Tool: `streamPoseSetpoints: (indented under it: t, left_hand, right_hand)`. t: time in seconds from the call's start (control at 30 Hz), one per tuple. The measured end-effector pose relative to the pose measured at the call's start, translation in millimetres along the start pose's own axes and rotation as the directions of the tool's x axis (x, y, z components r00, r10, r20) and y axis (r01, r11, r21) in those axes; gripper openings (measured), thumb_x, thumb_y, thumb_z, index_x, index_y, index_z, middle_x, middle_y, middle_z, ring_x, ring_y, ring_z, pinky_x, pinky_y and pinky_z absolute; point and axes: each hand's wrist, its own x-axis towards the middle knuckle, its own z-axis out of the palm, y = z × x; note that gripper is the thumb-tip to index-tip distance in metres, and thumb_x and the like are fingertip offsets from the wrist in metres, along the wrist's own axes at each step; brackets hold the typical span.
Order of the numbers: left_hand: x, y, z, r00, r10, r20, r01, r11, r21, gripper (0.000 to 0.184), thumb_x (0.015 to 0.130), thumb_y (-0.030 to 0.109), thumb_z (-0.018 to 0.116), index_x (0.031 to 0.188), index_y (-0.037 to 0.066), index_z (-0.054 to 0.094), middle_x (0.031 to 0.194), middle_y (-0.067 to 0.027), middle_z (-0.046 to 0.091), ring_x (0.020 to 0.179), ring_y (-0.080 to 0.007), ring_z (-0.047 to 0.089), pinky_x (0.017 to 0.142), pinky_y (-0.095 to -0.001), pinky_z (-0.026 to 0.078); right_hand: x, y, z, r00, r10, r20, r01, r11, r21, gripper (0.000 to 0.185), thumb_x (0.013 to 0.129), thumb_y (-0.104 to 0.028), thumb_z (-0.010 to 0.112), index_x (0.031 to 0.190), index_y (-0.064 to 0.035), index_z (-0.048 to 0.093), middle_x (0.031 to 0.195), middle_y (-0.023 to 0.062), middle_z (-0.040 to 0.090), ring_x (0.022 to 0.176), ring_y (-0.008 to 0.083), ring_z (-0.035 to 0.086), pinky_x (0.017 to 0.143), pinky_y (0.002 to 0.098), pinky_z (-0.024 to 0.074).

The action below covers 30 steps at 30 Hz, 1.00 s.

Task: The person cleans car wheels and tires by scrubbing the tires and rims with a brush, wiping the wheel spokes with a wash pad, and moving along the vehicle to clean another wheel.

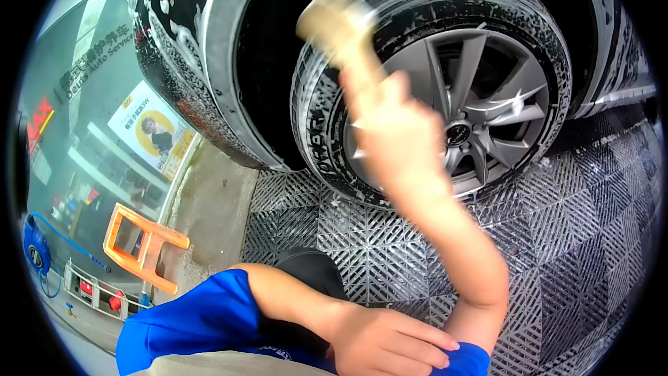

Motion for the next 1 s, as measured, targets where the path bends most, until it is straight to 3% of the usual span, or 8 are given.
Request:
streamPoseSetpoints:
  t: [0.2,0.3,0.5,0.6,0.73,0.87,0.93,1.0]
  left_hand:
    - [-1.8,-0.5,7.9,0.995,-0.064,0.072,0.071,0.993,-0.091,0.031,0.089,0.019,0.053,0.097,-0.011,0.058,0.103,-0.0236,0.058,0.104,-0.0449,0.056,0.096,-0.0478,0.049]
    - [9.5,0.7,2.2,0.998,0.001,0.07,-0.001,1.0,0.006,0.028,0.086,0.015,0.055,0.095,-0.01,0.059,0.096,-0.0214,0.059,0.098,-0.0412,0.06,0.097,-0.0492,0.049]
    - [22.6,-7.6,-4.2,0.991,0.08,0.109,-0.092,0.99,0.11,0.026,0.076,0.008,0.06,0.092,-0.011,0.065,0.086,-0.0185,0.06,0.089,-0.0357,0.064,0.089,-0.0508,0.055]
    - [21.7,-9.6,-6.6,0.984,0.058,0.168,-0.078,0.99,0.116,0.026,0.076,0.008,0.06,0.092,-0.012,0.065,0.087,-0.0192,0.061,0.088,-0.0358,0.064,0.089,-0.051,0.055]
    - [22.7,-0.3,-7.1,0.983,0.042,0.179,-0.06,0.993,0.099,0.026,0.078,0.008,0.06,0.094,-0.012,0.065,0.088,-0.0196,0.062,0.088,-0.0355,0.065,0.089,-0.0505,0.055]
    - [20.7,-0.5,-5.4,0.967,0.025,0.252,-0.07,0.983,0.17,0.022,0.079,0.006,0.066,0.092,-0.012,0.065,0.086,-0.0186,0.063,0.087,-0.0347,0.065,0.088,-0.0499,0.056]
    - [20.2,-1.3,-5.4,0.97,0.015,0.241,-0.06,0.982,0.177,0.02,0.079,0.005,0.062,0.091,-0.011,0.066,0.085,-0.0167,0.064,0.089,-0.0335,0.066,0.089,-0.0478,0.056]
    - [21.3,-1.8,-1.6,0.979,0.023,0.203,-0.062,0.981,0.186,0.018,0.081,0.004,0.059,0.088,-0.009,0.067,0.081,-0.0151,0.064,0.089,-0.0325,0.067,0.088,-0.0461,0.056]
  right_hand:
    - [-123.2,-101.7,93.3,0.901,-0.385,0.2,0.278,0.867,0.414,0.056,0.083,-0.008,0.055,0.139,-0.0071,0.049,0.079,0.0078,0.05,0.046,0.0134,0.053,0.037,0.0282,0.0461]
    - [-92.4,-73.8,71.9,0.935,-0.314,0.164,0.151,0.772,0.618,0.049,0.083,-0.008,0.055,0.132,-0.0127,0.054,0.077,0.0143,0.054,0.049,0.0233,0.06,0.041,0.034,0.0503]
    - [0.7,97.7,11.7,0.945,0.27,-0.185,-0.149,0.859,0.49,0.046,0.089,-0.01,0.052,0.133,-0.0234,0.057,0.074,0.0117,0.063,0.059,0.0257,0.064,0.057,0.0338,0.0537]
    - [-23.1,188.5,49.7,0.761,0.621,-0.187,-0.199,0.498,0.844,0.043,0.096,-0.011,0.051,0.139,-0.0178,0.053,0.076,-0.0016,0.061,0.07,0.0151,0.059,0.065,0.0317,0.0495]
    - [-124.3,263.2,128.6,0.293,0.95,0.104,-0.349,0.006,0.937,0.045,0.097,-0.011,0.049,0.14,-0.0235,0.052,0.058,-0.0056,0.042,0.042,0.006,0.034,0.037,0.0242,0.0281]
    - [-185.1,268.2,160.0,-0.143,0.885,0.443,-0.346,-0.464,0.815,0.044,0.095,-0.012,0.05,0.137,-0.0245,0.055,0.057,-0.0062,0.04,0.039,0.0059,0.032,0.033,0.0237,0.0229]
    - [-167.9,283.2,172.7,0.096,0.978,0.186,-0.461,-0.122,0.879,0.04,0.094,-0.015,0.055,0.133,-0.0136,0.059,0.067,0.0043,0.061,0.057,0.0097,0.052,0.054,0.0295,0.0448]
    - [-96.9,228.7,125.7,0.33,0.927,-0.176,-0.435,0.315,0.844,0.038,0.096,-0.021,0.057,0.133,-0.0163,0.058,0.069,0.0112,0.063,0.062,0.0128,0.055,0.06,0.0334,0.0471]
